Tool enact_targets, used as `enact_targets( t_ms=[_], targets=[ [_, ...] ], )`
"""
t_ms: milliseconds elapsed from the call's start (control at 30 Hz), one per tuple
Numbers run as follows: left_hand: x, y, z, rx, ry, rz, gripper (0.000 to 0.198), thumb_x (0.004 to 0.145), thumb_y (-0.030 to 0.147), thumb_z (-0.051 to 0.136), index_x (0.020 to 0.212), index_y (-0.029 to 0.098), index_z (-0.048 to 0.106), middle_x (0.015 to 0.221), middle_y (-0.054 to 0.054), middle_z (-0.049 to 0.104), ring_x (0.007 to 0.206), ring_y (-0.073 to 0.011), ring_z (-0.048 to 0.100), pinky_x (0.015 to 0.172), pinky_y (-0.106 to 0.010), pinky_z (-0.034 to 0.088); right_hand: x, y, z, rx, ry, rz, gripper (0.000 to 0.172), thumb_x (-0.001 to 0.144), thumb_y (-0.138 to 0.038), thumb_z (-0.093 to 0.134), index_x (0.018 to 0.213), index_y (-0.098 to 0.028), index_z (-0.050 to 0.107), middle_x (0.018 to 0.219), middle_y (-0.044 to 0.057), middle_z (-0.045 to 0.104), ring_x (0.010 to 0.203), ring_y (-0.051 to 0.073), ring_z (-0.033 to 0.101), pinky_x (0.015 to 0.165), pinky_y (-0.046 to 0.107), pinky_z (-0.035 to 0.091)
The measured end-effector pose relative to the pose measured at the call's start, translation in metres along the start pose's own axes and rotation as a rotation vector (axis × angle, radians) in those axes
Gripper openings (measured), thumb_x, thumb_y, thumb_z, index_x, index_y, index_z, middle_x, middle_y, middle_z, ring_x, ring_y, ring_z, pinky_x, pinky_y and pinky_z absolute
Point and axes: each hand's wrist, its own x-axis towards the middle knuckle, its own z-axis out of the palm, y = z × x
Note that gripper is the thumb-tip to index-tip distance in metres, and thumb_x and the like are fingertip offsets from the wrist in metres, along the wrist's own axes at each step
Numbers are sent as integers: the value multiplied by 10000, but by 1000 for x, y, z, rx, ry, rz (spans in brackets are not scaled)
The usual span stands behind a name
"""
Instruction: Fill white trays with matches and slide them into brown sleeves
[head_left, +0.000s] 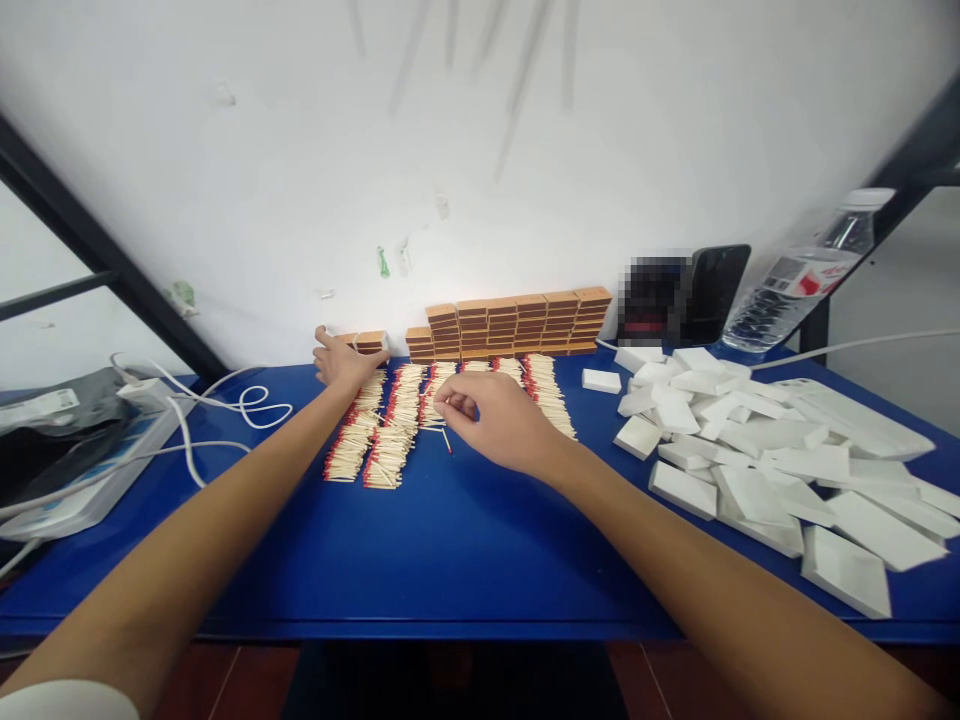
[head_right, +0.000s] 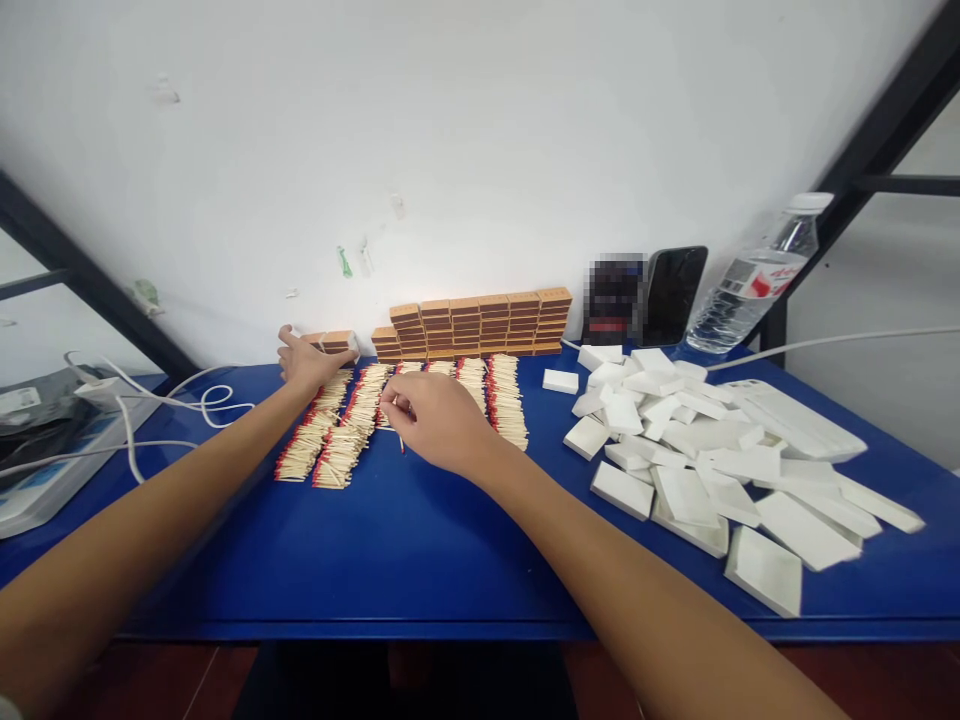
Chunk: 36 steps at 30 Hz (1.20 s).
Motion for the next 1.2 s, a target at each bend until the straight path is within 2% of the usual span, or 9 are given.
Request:
enact_targets(
  t_ms=[600,733,867,1033,1200],
  targets=[
    [-2,2,-3,-12,-15,-13,1227,652,493,965,1569,210,202,1514,-296,486,1497,-471,449,1169,-634,419,-1,1,1,-8,-5,-14,151,958,-154,608,828,-214,659,750,-16,693,675,132,587,639,292,385],
    [-4,3,-3,-19,-13,-17,1259,636,566,956,1575,207,198,1536,-293,466,1518,-476,416,1185,-643,402,-1,1,2,-11,-9,-14,156,955,-145,605,826,-216,655,741,-17,696,662,128,588,643,285,384],
    [-5,7,-2,-39,1,-35,1230,678,639,900,1589,182,213,1567,-286,459,1523,-456,415,1204,-638,391,-1,1,2,-17,-14,-13,150,956,-147,615,828,-212,659,707,-20,685,665,132,594,656,281,392],
    [-4,10,-3,-43,0,-55,1144,713,592,890,1572,186,254,1569,-281,472,1527,-445,416,1207,-631,393,-1,1,1,-15,-17,-22,151,957,-146,605,831,-205,662,704,-23,683,631,119,592,640,269,400],
    [-5,11,-5,-38,-8,-46,1172,679,550,934,1567,193,256,1572,-278,468,1528,-447,413,1209,-638,391,-1,2,2,-22,-18,-32,146,952,-138,602,839,-204,665,721,-20,688,641,117,601,652,268,407]
  ],
)
